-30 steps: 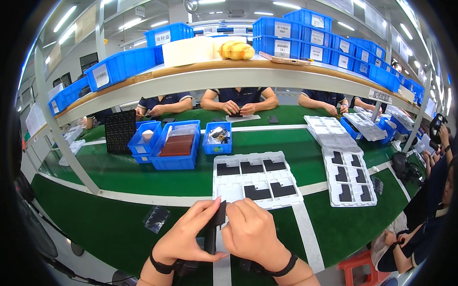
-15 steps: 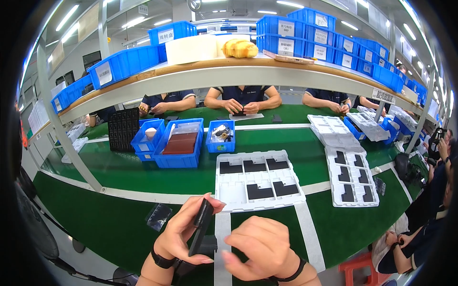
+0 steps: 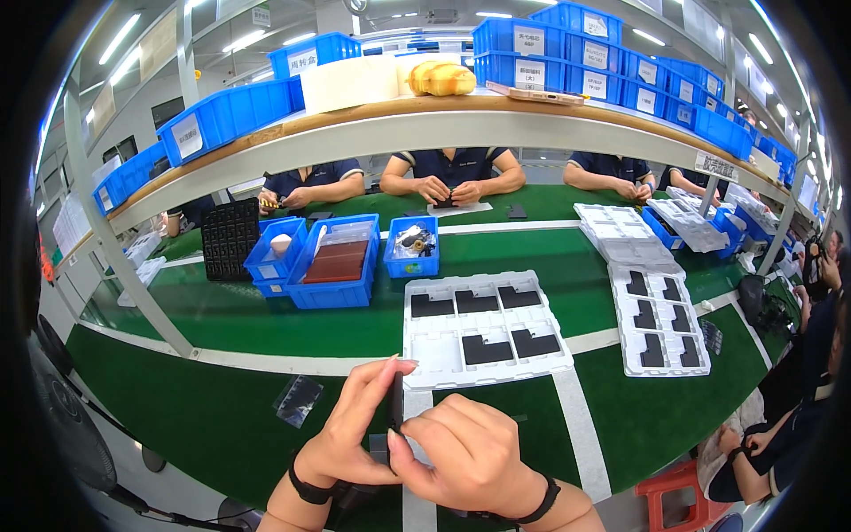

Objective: Assembling black electronic or hardware components on a factory production line.

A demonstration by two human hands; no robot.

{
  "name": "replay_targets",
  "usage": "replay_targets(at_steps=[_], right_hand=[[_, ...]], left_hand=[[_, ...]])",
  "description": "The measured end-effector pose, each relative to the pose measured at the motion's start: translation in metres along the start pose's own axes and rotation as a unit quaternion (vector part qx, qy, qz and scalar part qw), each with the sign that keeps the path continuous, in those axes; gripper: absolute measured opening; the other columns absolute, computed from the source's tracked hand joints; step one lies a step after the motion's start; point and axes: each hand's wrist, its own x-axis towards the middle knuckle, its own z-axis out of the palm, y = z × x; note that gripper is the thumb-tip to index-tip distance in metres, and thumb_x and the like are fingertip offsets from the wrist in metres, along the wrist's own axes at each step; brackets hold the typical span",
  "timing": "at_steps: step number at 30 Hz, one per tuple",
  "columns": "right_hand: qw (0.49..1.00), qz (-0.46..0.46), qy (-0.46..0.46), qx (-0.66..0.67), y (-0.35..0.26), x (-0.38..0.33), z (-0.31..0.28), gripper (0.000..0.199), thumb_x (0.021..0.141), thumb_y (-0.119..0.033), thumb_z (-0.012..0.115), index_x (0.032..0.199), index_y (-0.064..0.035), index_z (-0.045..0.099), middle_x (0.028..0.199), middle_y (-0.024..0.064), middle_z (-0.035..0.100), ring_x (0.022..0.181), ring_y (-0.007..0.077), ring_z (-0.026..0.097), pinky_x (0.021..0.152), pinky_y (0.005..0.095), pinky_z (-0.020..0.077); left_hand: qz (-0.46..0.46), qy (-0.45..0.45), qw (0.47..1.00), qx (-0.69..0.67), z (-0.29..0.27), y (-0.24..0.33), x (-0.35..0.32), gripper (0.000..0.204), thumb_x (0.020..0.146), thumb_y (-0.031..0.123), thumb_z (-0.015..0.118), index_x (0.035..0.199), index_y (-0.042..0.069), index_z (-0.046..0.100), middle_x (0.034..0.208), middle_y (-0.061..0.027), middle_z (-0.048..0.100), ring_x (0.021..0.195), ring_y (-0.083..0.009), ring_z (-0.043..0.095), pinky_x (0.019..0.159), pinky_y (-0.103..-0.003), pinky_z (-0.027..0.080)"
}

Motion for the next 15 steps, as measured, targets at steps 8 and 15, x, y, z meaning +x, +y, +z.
replay_targets(at_steps=[8,15], right_hand=[[0.999,-0.004,-0.032,0.043,0.003,0.003,-0.008,0.010,0.064,-0.002,0.062,0.071,-0.0016,0.056,0.060,0.0060,0.051,0.048,0.0205,0.048,0.043,0.0270,0.0392],[0.995,-0.022,-0.059,0.079,0.009,0.006,-0.002,0.009,0.064,0.003,0.058,0.071,-0.0004,0.053,0.067,0.0082,0.051,0.058,0.0230,0.051,0.050,0.0289,0.0430]], left_hand=[[-0.025,0.003,0.996,-0.089,-0.001,-0.001,-0.002,0.094,0.057,0.014,0.078,0.132,-0.005,0.025,0.122,-0.0202,0.039,0.111,-0.0299,0.042,0.092,-0.037,0.038],[0.004,-0.017,0.996,-0.089,0.000,-0.002,0.002,0.101,0.052,0.019,0.081,0.133,-0.003,0.025,0.118,-0.0218,0.042,0.107,-0.0302,0.045,0.089,-0.039,0.039]])
